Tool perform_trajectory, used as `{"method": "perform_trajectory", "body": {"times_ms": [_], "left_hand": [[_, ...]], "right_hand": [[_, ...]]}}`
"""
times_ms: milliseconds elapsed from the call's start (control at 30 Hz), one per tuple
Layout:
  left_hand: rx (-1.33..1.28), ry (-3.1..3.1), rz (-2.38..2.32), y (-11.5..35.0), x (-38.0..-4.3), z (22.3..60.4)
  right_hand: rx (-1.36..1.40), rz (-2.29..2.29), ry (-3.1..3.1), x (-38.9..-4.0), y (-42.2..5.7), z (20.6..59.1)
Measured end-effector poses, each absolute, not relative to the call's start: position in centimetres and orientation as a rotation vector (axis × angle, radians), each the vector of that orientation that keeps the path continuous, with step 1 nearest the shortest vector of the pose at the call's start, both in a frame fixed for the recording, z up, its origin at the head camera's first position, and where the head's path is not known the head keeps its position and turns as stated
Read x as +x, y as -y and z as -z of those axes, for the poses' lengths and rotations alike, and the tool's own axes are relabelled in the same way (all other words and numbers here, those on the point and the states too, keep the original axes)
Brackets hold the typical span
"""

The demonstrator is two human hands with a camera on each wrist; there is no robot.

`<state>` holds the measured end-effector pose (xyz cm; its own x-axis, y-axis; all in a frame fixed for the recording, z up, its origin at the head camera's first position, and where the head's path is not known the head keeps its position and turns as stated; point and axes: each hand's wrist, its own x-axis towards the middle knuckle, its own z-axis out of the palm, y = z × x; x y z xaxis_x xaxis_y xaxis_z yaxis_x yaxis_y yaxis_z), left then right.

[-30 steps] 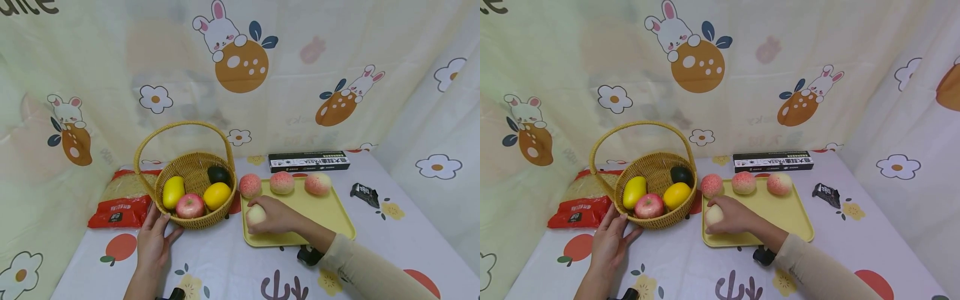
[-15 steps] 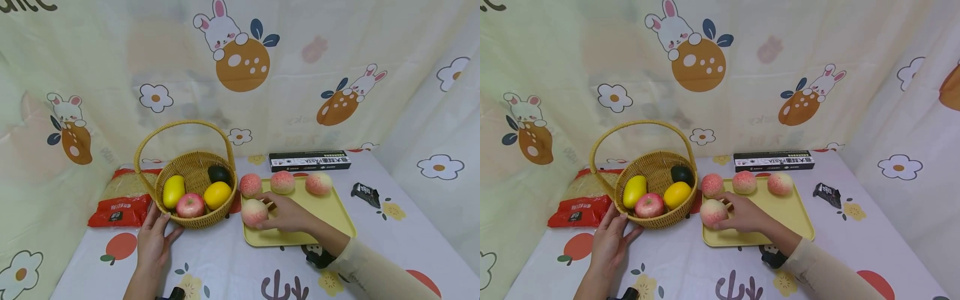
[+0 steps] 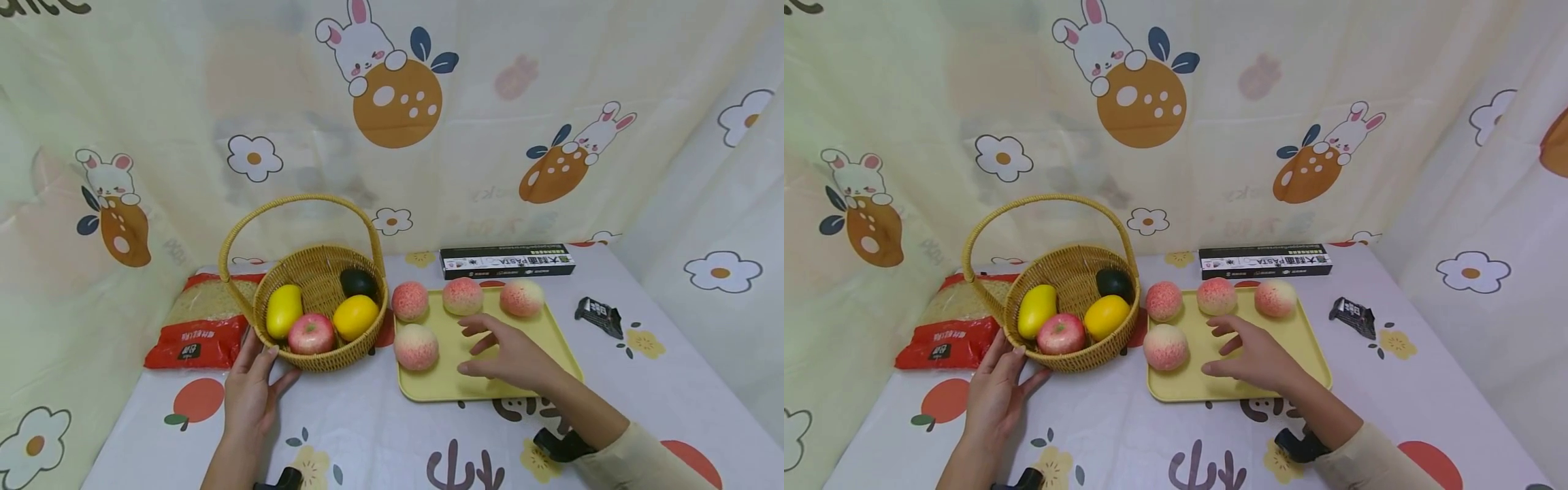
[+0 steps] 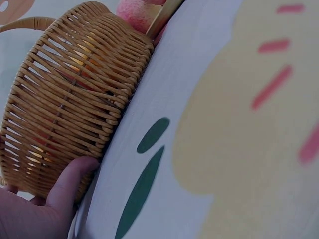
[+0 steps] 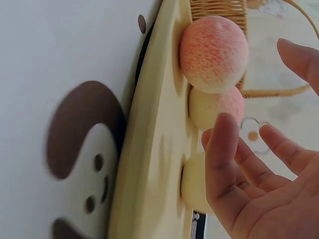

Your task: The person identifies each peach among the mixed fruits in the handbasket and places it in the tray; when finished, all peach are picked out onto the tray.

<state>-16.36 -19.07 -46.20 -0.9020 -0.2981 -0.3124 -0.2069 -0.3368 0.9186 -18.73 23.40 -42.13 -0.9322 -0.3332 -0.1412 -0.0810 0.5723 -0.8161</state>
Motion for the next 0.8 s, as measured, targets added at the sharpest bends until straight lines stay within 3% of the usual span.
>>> {"method": "perform_trajectory", "body": {"times_ms": [600, 800], "left_hand": [[0.683, 1.763, 2.427, 19.0, -16.3, 45.9], [0.762, 1.841, 2.314, 19.5, -16.2, 44.9]], "right_hand": [[0.334, 1.791, -2.267, -13.8, -26.9, 42.4], [0.354, 1.869, -2.296, -12.6, -25.8, 42.5]]}}
